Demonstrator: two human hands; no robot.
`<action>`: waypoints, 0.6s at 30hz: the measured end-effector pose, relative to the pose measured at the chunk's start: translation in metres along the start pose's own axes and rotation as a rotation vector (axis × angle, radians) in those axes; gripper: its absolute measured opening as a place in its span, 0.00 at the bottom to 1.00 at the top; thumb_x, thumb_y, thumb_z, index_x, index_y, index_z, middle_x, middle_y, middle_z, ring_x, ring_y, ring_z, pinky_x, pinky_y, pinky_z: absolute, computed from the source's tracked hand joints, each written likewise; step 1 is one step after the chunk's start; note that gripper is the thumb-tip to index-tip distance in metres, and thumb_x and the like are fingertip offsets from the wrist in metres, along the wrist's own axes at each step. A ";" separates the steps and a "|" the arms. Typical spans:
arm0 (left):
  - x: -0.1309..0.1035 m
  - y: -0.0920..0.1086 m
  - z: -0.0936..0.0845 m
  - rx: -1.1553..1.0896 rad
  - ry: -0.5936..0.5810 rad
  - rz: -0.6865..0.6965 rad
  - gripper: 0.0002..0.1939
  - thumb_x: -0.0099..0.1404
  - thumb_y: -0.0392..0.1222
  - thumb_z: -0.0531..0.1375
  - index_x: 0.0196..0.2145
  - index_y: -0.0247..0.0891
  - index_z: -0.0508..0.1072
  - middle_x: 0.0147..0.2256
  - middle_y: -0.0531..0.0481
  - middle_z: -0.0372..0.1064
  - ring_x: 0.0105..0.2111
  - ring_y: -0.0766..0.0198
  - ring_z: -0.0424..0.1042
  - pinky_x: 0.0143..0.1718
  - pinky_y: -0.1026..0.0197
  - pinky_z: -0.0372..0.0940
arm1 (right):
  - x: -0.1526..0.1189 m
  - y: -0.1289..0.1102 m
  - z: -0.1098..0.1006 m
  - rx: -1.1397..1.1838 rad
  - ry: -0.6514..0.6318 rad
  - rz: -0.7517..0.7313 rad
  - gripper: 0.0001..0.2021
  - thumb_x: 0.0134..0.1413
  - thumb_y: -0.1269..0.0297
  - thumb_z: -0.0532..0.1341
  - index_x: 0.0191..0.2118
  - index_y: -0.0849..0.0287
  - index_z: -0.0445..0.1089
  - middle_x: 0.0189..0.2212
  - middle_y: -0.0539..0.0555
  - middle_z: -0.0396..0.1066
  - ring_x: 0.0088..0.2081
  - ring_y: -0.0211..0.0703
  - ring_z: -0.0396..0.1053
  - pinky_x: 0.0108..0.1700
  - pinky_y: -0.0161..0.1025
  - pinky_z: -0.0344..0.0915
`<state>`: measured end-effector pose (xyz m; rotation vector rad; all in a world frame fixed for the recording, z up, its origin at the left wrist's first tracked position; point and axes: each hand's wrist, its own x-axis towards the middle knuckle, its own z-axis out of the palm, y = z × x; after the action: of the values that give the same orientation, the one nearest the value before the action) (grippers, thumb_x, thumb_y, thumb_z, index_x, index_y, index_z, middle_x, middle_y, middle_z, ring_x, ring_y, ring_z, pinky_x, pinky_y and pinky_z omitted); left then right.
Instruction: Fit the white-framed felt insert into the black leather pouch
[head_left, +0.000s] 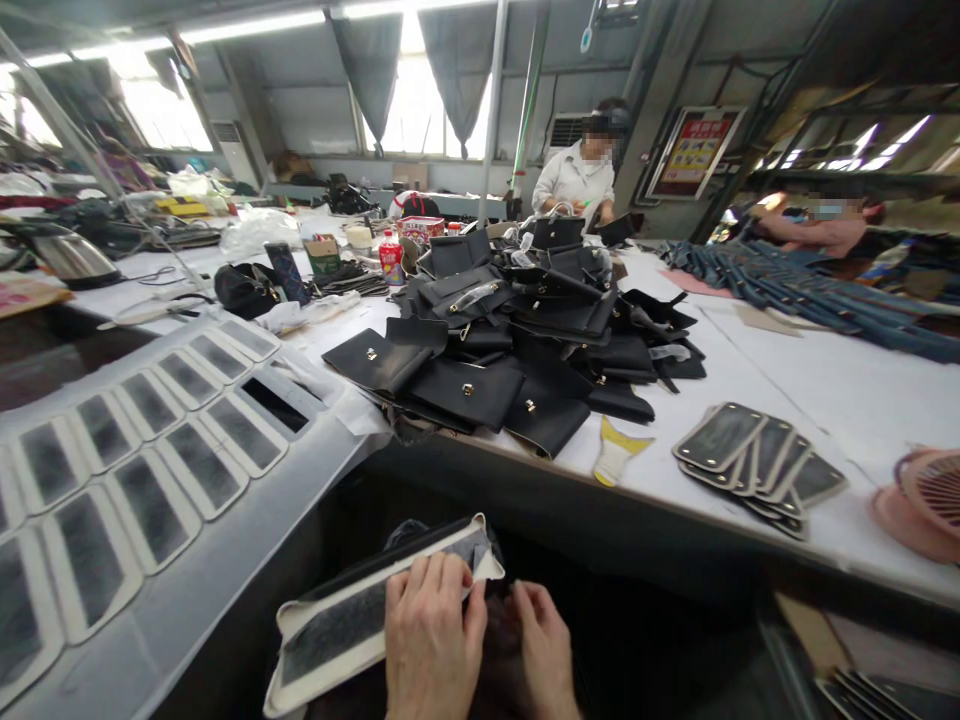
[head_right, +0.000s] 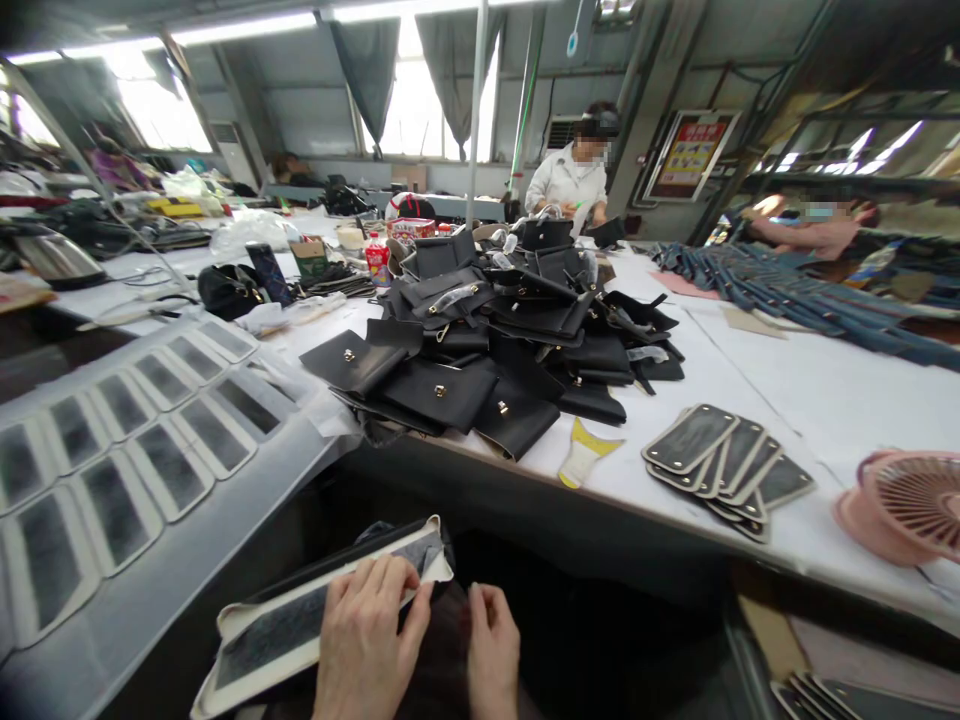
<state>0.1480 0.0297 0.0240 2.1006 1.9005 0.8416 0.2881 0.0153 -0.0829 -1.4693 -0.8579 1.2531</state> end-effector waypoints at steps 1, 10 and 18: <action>0.000 0.001 -0.001 -0.008 -0.008 -0.006 0.08 0.67 0.36 0.56 0.29 0.41 0.69 0.30 0.53 0.68 0.35 0.56 0.66 0.40 0.52 0.51 | -0.005 -0.005 -0.005 -0.038 0.005 -0.079 0.15 0.59 0.50 0.61 0.35 0.57 0.75 0.31 0.54 0.76 0.34 0.44 0.75 0.37 0.35 0.73; -0.008 -0.009 -0.015 -0.002 0.019 0.034 0.07 0.66 0.35 0.57 0.29 0.41 0.70 0.29 0.53 0.70 0.35 0.57 0.67 0.40 0.53 0.51 | -0.029 -0.059 -0.004 -0.847 -0.123 -1.272 0.29 0.56 0.77 0.57 0.64 0.62 0.59 0.54 0.61 0.71 0.57 0.54 0.67 0.55 0.46 0.70; -0.022 -0.029 -0.022 0.012 0.060 0.002 0.08 0.67 0.36 0.55 0.30 0.41 0.69 0.29 0.52 0.69 0.33 0.57 0.66 0.39 0.52 0.51 | -0.031 -0.052 0.015 -1.031 -0.020 -1.382 0.31 0.56 0.75 0.56 0.66 0.66 0.56 0.50 0.62 0.74 0.52 0.55 0.72 0.48 0.49 0.74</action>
<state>0.1117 0.0080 0.0218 2.1075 1.9375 0.9066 0.2714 0.0038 -0.0242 -1.0264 -2.1615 -0.3060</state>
